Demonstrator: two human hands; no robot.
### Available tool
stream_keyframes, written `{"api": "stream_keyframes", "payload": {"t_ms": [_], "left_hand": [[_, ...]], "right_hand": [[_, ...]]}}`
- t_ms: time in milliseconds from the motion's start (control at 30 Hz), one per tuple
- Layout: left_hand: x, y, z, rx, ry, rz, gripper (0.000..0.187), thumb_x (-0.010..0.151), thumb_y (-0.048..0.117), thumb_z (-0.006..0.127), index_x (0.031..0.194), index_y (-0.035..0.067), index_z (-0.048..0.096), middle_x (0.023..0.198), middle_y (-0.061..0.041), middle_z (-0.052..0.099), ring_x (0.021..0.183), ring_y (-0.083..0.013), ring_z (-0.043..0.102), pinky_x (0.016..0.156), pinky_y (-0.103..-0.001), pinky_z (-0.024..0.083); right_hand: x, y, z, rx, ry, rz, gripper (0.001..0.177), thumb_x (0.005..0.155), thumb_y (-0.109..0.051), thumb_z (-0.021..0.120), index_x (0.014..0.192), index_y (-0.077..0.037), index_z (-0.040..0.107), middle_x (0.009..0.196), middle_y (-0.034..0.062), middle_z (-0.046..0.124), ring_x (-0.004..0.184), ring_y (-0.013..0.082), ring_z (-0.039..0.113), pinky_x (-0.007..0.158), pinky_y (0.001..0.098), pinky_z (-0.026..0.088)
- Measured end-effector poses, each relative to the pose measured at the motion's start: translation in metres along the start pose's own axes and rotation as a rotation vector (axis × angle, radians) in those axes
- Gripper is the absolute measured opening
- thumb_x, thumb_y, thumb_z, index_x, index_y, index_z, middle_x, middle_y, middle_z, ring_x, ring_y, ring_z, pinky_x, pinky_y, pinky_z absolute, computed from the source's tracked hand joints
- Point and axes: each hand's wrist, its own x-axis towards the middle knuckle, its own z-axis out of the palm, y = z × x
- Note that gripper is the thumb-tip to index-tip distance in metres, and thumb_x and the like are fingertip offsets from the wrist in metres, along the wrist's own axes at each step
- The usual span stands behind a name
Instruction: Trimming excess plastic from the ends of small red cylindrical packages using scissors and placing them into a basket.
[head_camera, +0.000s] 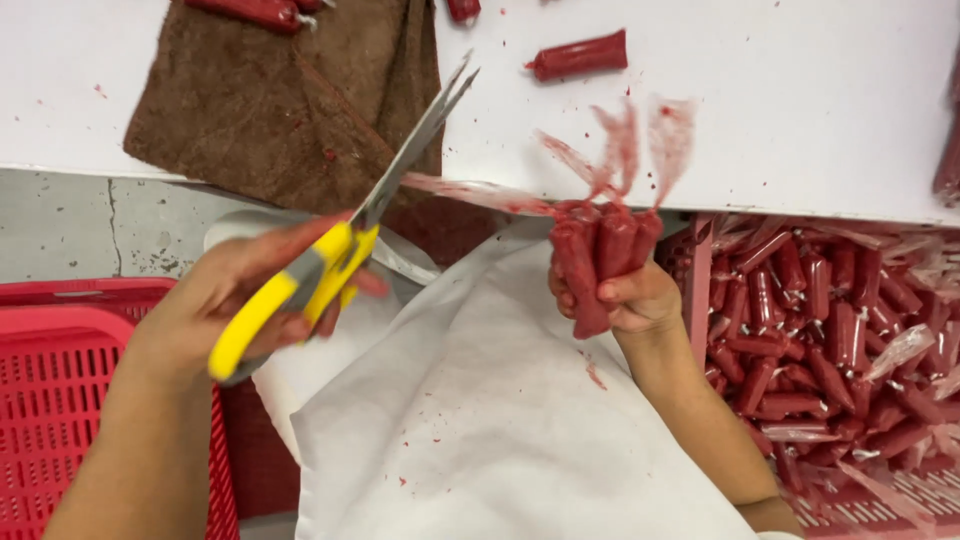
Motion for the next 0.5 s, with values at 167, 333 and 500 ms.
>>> {"api": "stream_keyframes", "payload": {"t_ms": [167,333,500], "left_hand": [[-0.052,-0.020,0.018,-0.202,-0.136,-0.092,0.073,0.090,0.034,0.069,0.151,0.009,0.038,0.119,-0.020,0.076,0.072,-0.0150,0.064,0.064,-0.032,0.060],[-0.071,-0.101,0.034,-0.304,-0.060,-0.395,0.078,0.079,0.005,0.070,0.151,0.008,0.039,0.113,-0.020,0.076,0.068,-0.0191,0.070,0.058,-0.032,0.061],[-0.053,-0.147,0.043,-0.447,-0.002,-0.456,0.083,0.076,0.001,0.069,0.151,-0.003,0.036,0.098,-0.025,0.073,0.062,-0.0266,0.073,0.052,-0.034,0.060]], "right_hand": [[0.027,0.055,-0.031,-0.252,0.322,0.235,0.073,0.063,0.008,0.075,0.132,0.005,0.054,0.117,0.0117,0.065,0.112,0.0244,0.063,0.092,0.0302,0.054],[0.069,0.093,-0.097,-0.172,0.588,0.299,0.042,0.065,0.013,0.076,0.104,0.001,0.065,0.084,0.0107,0.069,0.071,0.0235,0.070,0.060,0.0323,0.057],[0.067,0.084,-0.105,-0.076,0.609,0.214,0.048,0.062,0.016,0.077,0.106,-0.002,0.069,0.086,0.0152,0.072,0.078,0.0355,0.074,0.069,0.0449,0.060]]}}
